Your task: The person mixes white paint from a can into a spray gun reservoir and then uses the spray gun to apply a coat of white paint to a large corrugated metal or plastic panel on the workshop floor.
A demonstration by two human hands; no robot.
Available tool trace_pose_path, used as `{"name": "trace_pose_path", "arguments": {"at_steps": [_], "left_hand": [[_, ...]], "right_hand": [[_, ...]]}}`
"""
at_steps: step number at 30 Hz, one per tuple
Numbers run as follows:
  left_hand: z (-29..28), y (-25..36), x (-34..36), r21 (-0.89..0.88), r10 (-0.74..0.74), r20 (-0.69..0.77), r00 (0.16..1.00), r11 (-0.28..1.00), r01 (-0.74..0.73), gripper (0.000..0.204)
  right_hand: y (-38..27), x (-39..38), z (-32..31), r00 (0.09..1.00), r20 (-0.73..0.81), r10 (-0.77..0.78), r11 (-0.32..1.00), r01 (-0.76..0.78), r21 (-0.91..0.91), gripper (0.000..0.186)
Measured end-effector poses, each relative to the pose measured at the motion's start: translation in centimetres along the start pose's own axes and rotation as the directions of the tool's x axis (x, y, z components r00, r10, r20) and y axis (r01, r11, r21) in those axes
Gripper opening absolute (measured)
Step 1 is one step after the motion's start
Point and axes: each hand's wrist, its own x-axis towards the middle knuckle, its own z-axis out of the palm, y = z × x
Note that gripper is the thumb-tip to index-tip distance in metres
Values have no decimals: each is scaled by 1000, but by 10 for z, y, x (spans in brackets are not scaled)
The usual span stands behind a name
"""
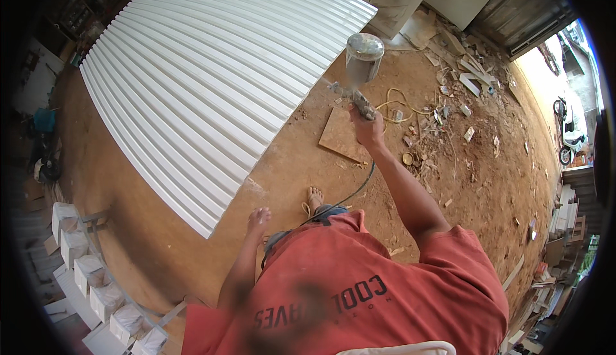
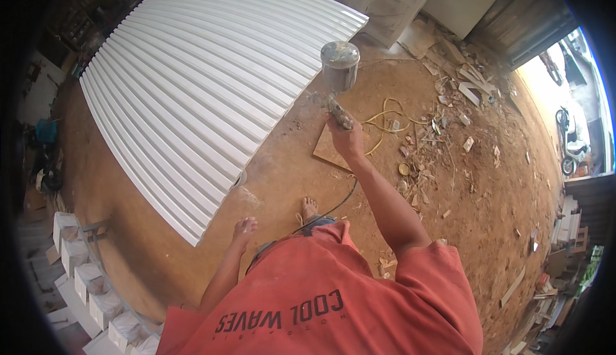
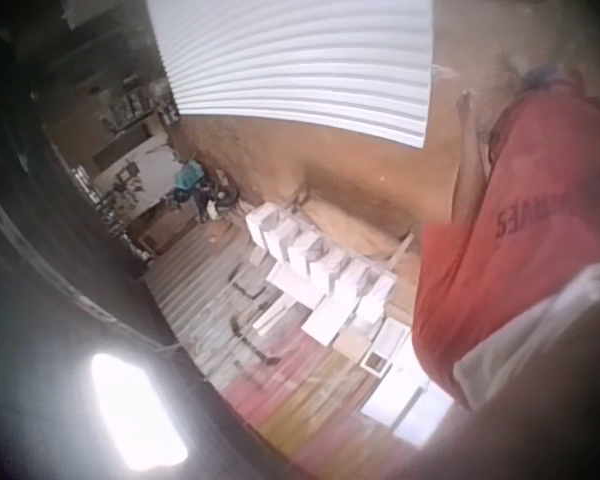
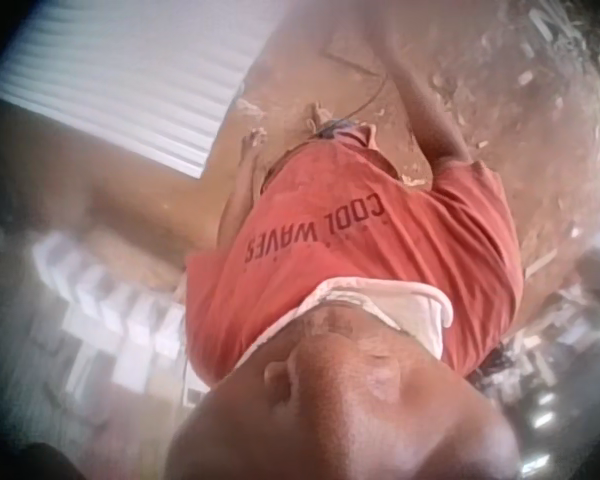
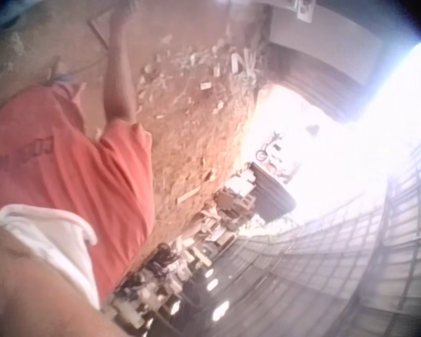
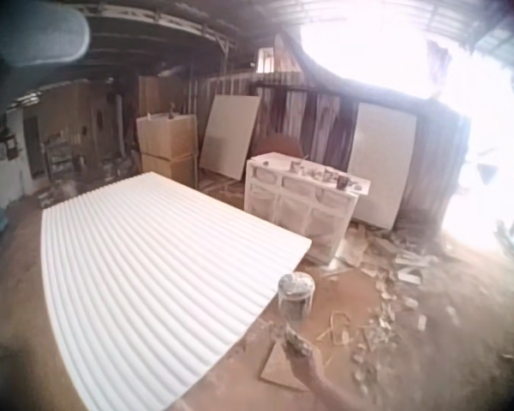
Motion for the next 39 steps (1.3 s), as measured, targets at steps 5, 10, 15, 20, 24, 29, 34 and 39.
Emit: {"name": "trace_pose_path", "arguments": {"at_steps": [5, 10, 15, 20, 24, 29, 34, 39], "left_hand": [[-47, -85, -29, 110, -164, -226, 960, 975, 192, 25], [-70, -181, -64, 161, -124, -46, 991, 978, 130, 26], [-35, -152, -88, 395, 86, 6, 996, 915, -82, 29], [-33, -126, -98, 718, 285, 164, 945, 622, -312, 28], [-18, -90, -88, 344, -33, 85, 996, 939, 2, 30], [-12, -93, -77, 89, -297, -93, 950, 948, 305, 32], [-11, -67, -59, 175, -318, -64, 946, 929, 325, 34], [-2, -51, -48, 15, -433, -118, 894, 899, 437, 33]], "right_hand": [[14, 79, -31, 985, -159, -60, 995, 47, -85, 27], [32, 157, -58, 965, -253, -66, 995, 46, -87, 33], [38, 218, -89, 929, -370, -5, 984, -62, -170, 39], [39, 253, -100, 877, -479, -46, 976, -62, -208, 40], [45, 247, -105, 871, -474, -125, 967, -1, -255, 38], [44, 188, -86, 972, -228, 53, 988, -84, -127, 34], [14, 110, -85, 987, 42, 154, 986, -151, -67, 30], [16, 95, -97, 950, 279, 138, 990, -128, -53, 28]]}}
